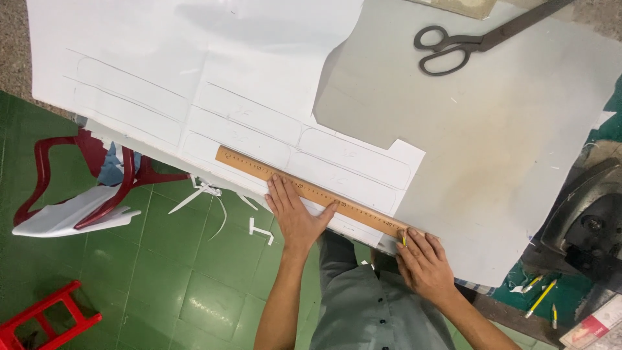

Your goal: The person uses a ruler and pencil to mark lines on a large sheet of white paper, then uses scissors to cut along the marked lines into several rectangular pieces. The cut pieces are separated and placed on the table.

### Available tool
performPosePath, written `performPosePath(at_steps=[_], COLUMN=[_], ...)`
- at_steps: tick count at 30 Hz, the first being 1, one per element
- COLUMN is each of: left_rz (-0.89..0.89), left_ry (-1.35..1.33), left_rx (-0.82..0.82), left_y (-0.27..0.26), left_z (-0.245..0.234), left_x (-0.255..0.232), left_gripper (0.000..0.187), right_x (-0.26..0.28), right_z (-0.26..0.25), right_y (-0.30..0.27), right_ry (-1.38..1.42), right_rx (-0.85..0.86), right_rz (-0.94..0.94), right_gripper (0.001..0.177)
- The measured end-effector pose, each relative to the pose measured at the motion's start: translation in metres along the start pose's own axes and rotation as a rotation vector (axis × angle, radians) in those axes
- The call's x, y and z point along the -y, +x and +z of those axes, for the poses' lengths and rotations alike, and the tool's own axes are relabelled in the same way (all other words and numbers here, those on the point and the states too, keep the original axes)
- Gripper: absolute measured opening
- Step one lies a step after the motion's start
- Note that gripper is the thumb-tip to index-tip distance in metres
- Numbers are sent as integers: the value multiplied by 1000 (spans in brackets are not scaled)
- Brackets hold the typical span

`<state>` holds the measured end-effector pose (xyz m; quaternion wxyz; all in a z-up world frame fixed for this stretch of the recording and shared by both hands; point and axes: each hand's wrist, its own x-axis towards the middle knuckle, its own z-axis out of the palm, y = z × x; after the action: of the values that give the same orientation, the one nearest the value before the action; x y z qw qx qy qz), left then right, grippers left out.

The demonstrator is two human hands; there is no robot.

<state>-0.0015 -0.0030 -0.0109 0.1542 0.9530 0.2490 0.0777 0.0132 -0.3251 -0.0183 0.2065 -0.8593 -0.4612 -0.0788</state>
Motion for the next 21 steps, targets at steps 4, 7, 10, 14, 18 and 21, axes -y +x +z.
performPosePath(at_steps=[4, 7, 10, 14, 18, 21], left_rz=[-25, -69, -88, -67, -68, -89], left_ry=[22, 103, 98, 55, 8, -18], left_rx=[55, 126, 153, 86, 48, 94], left_y=[3, 5, 6, 7, 6, 7], left_z=[-7, -11, -13, -9, -8, -11], left_x=[-4, -7, -8, -9, -10, -11], left_gripper=[134, 134, 135, 136, 137, 135], right_x=[1, 3, 0, -19, -43, -54], right_z=[1, -3, -24, -43, -38, -28], right_y=[0, 5, 30, 83, 127, 131], right_ry=[7, 48, 213, 539, 612, 546], right_rx=[11, -42, -25, 21, 273, 492], right_rz=[9, 32, 228, 412, 472, 488], right_gripper=[45, 46, 47, 22, 17, 21])
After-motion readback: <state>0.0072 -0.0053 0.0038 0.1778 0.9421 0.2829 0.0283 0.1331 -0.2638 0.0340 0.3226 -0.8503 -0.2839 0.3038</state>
